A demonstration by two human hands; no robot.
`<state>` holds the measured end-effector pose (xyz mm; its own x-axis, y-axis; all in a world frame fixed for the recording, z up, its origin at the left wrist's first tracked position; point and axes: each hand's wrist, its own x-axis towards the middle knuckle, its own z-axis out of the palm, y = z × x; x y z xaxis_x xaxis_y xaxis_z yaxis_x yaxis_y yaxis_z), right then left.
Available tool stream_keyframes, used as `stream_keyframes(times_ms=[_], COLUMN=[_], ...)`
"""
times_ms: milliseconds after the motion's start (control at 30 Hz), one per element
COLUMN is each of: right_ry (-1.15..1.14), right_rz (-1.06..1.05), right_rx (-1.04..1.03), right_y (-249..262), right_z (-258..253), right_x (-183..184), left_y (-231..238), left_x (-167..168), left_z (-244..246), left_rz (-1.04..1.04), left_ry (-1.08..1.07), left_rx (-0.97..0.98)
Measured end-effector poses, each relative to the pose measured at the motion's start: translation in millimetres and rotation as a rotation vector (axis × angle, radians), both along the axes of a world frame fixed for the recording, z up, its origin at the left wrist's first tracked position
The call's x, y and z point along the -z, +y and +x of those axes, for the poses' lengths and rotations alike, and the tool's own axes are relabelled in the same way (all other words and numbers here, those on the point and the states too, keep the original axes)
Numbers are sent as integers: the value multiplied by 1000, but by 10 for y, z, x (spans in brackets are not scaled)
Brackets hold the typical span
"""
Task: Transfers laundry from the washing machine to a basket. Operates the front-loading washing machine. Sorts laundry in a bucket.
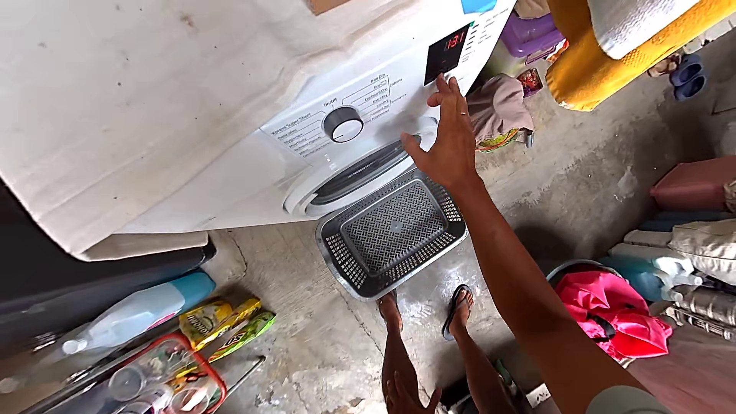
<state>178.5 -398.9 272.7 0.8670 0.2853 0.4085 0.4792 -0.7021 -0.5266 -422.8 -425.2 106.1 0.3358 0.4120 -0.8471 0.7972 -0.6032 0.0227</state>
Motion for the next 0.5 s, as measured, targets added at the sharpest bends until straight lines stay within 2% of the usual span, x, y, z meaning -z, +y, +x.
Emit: stream_keyframes(times_ms=[100, 233, 300, 400, 500], right_ry=[21, 24, 48, 41, 47], right_rz=[-19, 172, 190, 120, -58], right_rx=[-21, 3, 49, 64, 84], right_y=[-49, -221, -278, -303, -253], right_z=[13, 133, 228, 309, 354], right_x=[-23, 2, 17, 17, -134], left_y=[8, 28, 73, 208, 293], left_x=[-113, -52, -35, -271, -190], left_z=[121, 143, 167, 419, 310], left_rz=[2, 6, 22, -59, -49], left_ry=[3, -69, -82, 16, -65], left_rx=[35, 17, 49, 72, 83])
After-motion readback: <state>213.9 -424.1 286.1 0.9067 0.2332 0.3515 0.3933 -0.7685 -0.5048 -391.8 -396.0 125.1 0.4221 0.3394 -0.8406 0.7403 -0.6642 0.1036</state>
